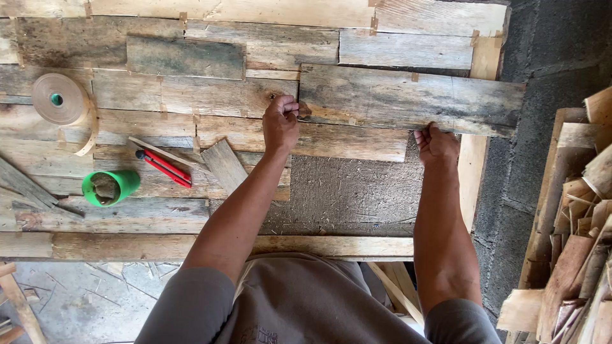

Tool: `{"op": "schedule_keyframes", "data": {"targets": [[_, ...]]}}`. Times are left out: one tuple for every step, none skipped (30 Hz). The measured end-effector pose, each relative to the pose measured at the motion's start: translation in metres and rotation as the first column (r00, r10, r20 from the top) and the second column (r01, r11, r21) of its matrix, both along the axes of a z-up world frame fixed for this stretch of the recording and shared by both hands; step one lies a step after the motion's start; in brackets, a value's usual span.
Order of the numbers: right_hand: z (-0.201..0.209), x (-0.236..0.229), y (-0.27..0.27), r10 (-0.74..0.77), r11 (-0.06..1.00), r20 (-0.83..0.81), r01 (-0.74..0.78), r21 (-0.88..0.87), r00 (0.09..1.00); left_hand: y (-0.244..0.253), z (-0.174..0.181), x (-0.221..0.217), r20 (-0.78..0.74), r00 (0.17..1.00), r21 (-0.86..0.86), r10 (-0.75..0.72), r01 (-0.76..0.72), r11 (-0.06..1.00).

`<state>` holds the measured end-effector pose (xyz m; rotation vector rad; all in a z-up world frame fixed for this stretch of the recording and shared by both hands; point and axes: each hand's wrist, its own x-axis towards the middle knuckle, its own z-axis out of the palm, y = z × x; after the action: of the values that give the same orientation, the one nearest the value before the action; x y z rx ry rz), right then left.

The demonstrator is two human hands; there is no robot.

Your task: Cutting and fitting wooden shingles to assemble a decorative panel.

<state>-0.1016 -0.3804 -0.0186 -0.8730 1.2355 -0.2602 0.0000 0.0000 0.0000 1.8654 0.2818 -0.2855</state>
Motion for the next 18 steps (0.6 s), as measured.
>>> {"op": "schedule_keyframes", "data": {"targets": [[0.0, 0.0, 0.0, -0.003, 1.0, 0.0, 0.003, 0.0, 1.0, 0.0, 0.001, 0.0, 0.0, 1.0, 0.0, -0.003, 0.003, 1.0], [0.0, 0.0, -0.001, 0.015, 1.0, -0.019, -0.015, -0.009, 1.0, 0.0, 0.002, 0.0, 0.0, 1.0, 0.005, 0.002, -0.002, 1.0], [0.0, 0.001, -0.002, 0.032, 0.999, -0.038, -0.032, -0.019, 0.999, -0.001, 0.003, 0.0, 0.001, 1.0, 0.01, 0.008, -0.008, 1.0], [0.006, 0.001, 0.001, 0.029, 0.999, -0.038, -0.03, -0.02, 0.999, 0.0, 0.004, -0.001, 0.001, 1.0, 0.009, 0.005, -0.005, 1.0], [0.011, 0.002, 0.004, 0.044, 0.999, -0.056, -0.046, -0.024, 0.997, 0.0, 0.004, -0.002, 0.01, 1.0, -0.024, 0.017, -0.017, 1.0], [0.016, 0.003, 0.006, 0.06, 0.998, -0.075, -0.062, -0.028, 0.995, 0.001, 0.005, -0.003, 0.018, 0.999, -0.057, 0.029, -0.028, 0.998], [0.017, 0.004, 0.006, 0.058, 0.998, -0.075, -0.061, -0.028, 0.995, 0.001, 0.003, -0.003, 0.017, 0.999, -0.057, 0.028, -0.027, 0.998], [0.017, 0.004, 0.006, 0.059, 0.998, -0.075, -0.061, -0.028, 0.995, 0.001, 0.001, -0.003, 0.018, 0.999, -0.06, 0.028, -0.027, 0.998], [0.018, 0.005, 0.007, 0.06, 0.998, -0.075, -0.062, -0.027, 0.995, 0.002, -0.001, -0.003, 0.019, 0.999, -0.063, 0.028, -0.027, 0.998], [0.02, 0.006, 0.007, 0.059, 0.998, -0.076, -0.061, -0.027, 0.995, 0.002, 0.0, -0.003, 0.019, 0.999, -0.063, 0.027, -0.025, 0.998], [0.022, 0.007, 0.008, 0.08, 0.995, -0.11, -0.086, -0.047, 0.991, 0.002, 0.001, -0.003, 0.019, 0.999, -0.067, 0.027, -0.025, 0.997], [0.024, 0.008, 0.009, 0.101, 0.992, -0.145, -0.112, -0.066, 0.984, 0.002, 0.001, -0.003, 0.019, 0.999, -0.071, 0.027, -0.025, 0.997], [0.022, 0.008, 0.007, 0.1, 0.992, -0.145, -0.111, -0.066, 0.984, 0.002, 0.003, -0.003, 0.019, 0.999, -0.071, 0.026, -0.024, 0.997], [0.02, 0.009, 0.006, 0.107, 0.99, -0.15, -0.119, -0.073, 0.983, 0.002, 0.005, -0.003, 0.011, 0.999, -0.078, 0.035, -0.034, 0.996], [0.018, 0.008, 0.005, 0.115, 0.989, -0.156, -0.128, -0.079, 0.981, 0.001, 0.007, -0.004, 0.002, 0.999, -0.086, 0.045, -0.044, 0.995], [0.019, 0.009, 0.006, 0.114, 0.989, -0.157, -0.128, -0.079, 0.981, 0.002, 0.001, -0.004, 0.0, 0.999, -0.086, 0.044, -0.044, 0.995], [0.021, 0.009, 0.006, 0.121, 0.988, -0.148, -0.133, -0.074, 0.982, 0.002, -0.006, -0.004, 0.021, 0.998, -0.109, 0.051, -0.049, 0.993], [0.022, 0.009, 0.007, 0.128, 0.988, -0.138, -0.138, -0.07, 0.982, 0.003, -0.012, -0.005, 0.041, 0.997, -0.133, 0.059, -0.053, 0.99]]}}
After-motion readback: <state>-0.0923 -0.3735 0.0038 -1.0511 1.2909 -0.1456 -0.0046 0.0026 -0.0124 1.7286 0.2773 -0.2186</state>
